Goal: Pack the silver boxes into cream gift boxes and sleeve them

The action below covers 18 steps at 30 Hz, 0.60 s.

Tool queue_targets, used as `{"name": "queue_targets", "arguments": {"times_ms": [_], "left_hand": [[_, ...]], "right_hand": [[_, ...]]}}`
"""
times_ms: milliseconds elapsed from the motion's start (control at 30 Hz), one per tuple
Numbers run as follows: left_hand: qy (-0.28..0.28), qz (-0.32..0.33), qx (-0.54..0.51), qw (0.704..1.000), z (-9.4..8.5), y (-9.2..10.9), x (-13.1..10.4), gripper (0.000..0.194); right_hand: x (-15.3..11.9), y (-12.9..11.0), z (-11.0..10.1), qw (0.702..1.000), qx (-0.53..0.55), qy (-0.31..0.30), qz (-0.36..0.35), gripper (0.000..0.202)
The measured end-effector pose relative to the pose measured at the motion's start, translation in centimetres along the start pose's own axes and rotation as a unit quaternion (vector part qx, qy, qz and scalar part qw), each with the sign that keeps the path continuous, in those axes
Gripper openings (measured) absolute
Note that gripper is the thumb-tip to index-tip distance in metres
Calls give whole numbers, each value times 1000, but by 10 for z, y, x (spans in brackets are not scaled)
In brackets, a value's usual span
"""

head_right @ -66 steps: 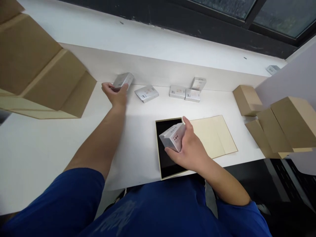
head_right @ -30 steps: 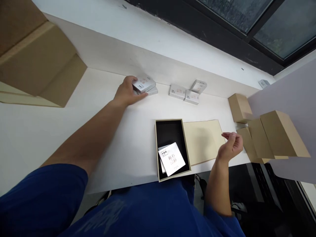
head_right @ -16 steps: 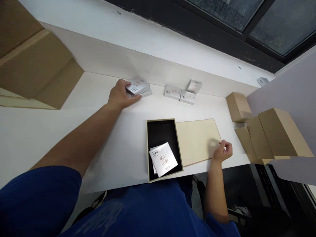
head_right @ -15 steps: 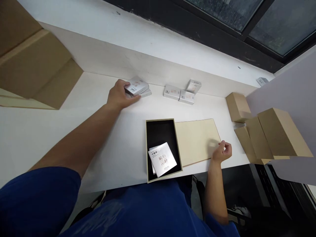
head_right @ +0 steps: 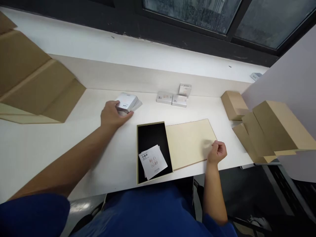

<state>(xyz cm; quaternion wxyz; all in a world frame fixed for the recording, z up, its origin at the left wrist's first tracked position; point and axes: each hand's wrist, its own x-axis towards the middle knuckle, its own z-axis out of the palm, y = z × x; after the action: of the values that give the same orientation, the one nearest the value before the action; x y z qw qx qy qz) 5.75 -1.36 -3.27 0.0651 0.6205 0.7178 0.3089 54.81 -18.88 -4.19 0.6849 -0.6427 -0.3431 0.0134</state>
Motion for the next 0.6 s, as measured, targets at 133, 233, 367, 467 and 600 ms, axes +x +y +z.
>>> {"name": "queue_targets", "arguments": {"times_ms": [133,233,367,467,600], "left_hand": [[-49,65,12,997,-5,0,-20,90],[-77,101,15,992,-11,2,-32,87],[-118,139,17,983,-21,7,-40,72],[-109,149,16,983,-29,11,-29,77],[-102,160,7,982,-34,23,17,118]], "right_hand": [[-1,-1,0,999,33,19,20,27],[0,-4,1,998,56,27,31,28],[-1,-7,1,996,71,28,40,36],[-2,-7,0,996,75,31,46,41],[-2,-5,0,994,80,36,57,43]]}}
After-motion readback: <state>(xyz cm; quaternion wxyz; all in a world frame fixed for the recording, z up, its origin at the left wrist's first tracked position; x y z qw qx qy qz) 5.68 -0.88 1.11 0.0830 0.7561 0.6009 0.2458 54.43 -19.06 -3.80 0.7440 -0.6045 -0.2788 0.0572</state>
